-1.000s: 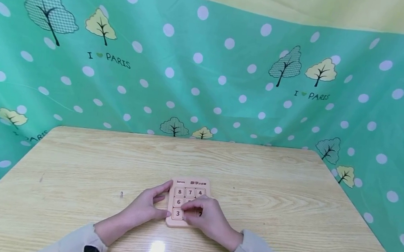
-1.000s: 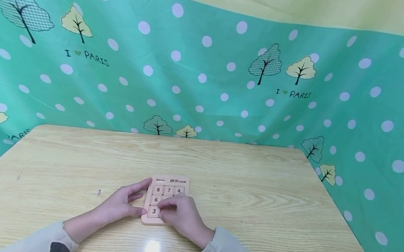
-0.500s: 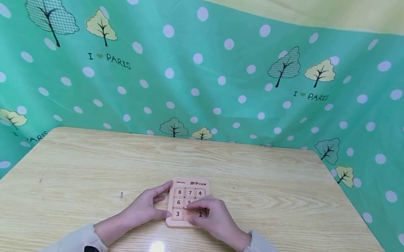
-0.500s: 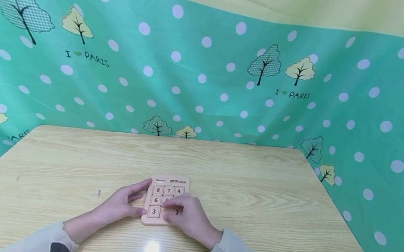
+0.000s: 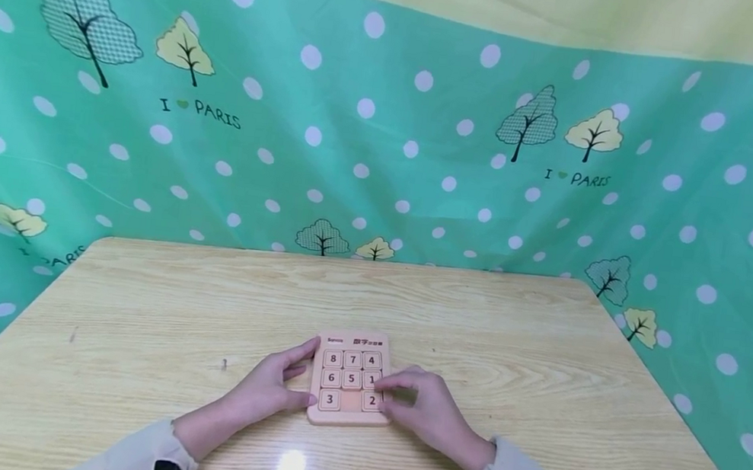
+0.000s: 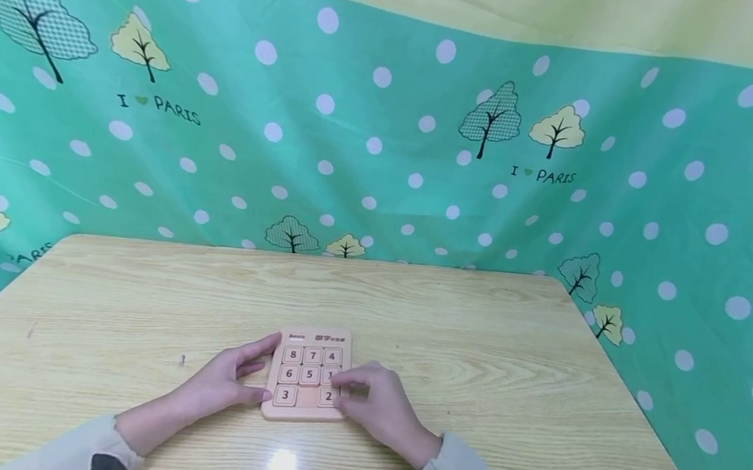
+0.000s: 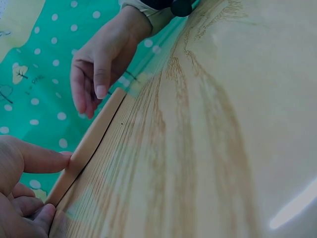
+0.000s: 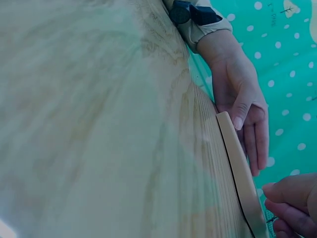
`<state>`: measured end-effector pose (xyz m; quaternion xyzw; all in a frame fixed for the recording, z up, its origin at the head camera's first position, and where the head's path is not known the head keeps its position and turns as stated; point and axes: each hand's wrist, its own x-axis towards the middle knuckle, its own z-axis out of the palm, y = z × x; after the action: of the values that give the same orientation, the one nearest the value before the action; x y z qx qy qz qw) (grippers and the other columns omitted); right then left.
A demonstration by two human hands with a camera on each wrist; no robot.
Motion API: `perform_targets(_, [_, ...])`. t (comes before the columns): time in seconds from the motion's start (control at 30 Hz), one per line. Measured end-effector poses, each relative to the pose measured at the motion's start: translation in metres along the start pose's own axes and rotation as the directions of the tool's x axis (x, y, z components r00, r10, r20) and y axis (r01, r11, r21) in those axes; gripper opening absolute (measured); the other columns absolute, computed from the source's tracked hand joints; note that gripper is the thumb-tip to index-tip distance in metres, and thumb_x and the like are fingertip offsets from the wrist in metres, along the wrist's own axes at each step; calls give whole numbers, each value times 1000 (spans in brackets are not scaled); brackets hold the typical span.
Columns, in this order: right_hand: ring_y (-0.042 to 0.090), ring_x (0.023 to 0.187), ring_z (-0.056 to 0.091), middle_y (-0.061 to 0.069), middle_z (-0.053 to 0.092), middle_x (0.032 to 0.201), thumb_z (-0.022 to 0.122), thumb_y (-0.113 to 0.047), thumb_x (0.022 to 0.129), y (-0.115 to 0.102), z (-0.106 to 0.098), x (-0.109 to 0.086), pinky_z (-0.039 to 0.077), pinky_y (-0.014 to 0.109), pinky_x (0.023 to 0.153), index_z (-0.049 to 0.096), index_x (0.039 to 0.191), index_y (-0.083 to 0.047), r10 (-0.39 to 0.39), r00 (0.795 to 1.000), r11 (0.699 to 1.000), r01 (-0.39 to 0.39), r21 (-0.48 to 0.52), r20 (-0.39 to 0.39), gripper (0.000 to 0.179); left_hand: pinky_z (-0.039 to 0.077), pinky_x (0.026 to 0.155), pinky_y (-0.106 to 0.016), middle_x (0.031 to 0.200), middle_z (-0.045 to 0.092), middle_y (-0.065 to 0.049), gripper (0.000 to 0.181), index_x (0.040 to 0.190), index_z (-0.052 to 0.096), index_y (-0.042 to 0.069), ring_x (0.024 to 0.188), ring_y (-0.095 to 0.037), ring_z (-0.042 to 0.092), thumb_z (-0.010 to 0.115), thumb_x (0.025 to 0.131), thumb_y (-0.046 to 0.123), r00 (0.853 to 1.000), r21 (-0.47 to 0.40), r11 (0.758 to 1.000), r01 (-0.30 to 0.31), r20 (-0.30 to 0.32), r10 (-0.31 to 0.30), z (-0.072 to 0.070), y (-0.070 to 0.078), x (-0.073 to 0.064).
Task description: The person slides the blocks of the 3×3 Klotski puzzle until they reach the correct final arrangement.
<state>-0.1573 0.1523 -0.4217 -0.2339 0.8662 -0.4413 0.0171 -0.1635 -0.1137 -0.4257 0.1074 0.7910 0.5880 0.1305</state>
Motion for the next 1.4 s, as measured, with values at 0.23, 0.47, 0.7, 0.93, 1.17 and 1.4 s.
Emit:
perform_targets(0.23, [14, 94, 61, -7, 69, 96, 76, -12, 76, 2, -3, -4, 49, 32, 89, 73, 98, -14, 15, 1000, 999, -16, -30, -25, 22, 34, 109, -44, 151, 29, -18, 89, 146, 29, 2, 130, -42, 38, 77, 72, 5, 1000, 12, 1000, 7, 2, -7, 0, -2, 0])
perform_targets(0.47, [16, 96, 60, -8, 69, 96, 77, -12, 75, 3, -4, -4, 47, 34, 91, 73, 97, -15, 58, 998, 998, -58, -13, -29, 22, 35, 109, -44, 150, 30, -19, 88, 146, 29, 1, 129, -43, 39, 76, 72, 4, 1000, 21, 1000, -4, 7, 4, 0, -2, 1])
perform_targets(0.7, [16, 95, 61, -9, 69, 94, 76, -13, 76, 4, -3, -4, 48, 33, 90, 74, 96, -15, 78, 997, 997, -78, -9, -26, 20, 35, 109, -45, 149, 31, -20, 87, 146, 29, 1, 129, -42, 39, 76, 73, 4, 1000, 19, 1000, -6, 10, 6, 0, -2, 0])
perform_targets(0.93, [15, 94, 61, -9, 70, 93, 76, -11, 75, 1, -2, -3, 49, 31, 90, 74, 94, -16, 73, 997, 997, -73, -9, -25, 20, 36, 109, -45, 149, 32, -20, 87, 146, 30, 0, 129, -42, 39, 76, 73, 4, 1000, 21, 1000, -14, 3, 14, 0, -2, 0])
perform_targets(1.17, [15, 93, 61, -9, 69, 91, 75, -9, 76, 0, 1, -1, 50, 28, 88, 74, 92, -15, 71, 997, 997, -71, 0, -20, 18, 33, 110, -45, 150, 31, -19, 87, 146, 28, 2, 131, -41, 37, 76, 73, 5, 1000, 11, 1000, -2, 13, 2, 0, -6, 1])
perform_targets(1.4, [12, 90, 61, -9, 69, 90, 76, -9, 76, 0, 3, 0, 51, 27, 84, 75, 91, -15, 69, 998, 998, -68, 13, -13, 17, 33, 110, -46, 150, 31, -18, 87, 146, 28, 2, 131, -42, 36, 76, 73, 6, 1000, 9, 1000, -4, 12, 4, 0, -7, 1])
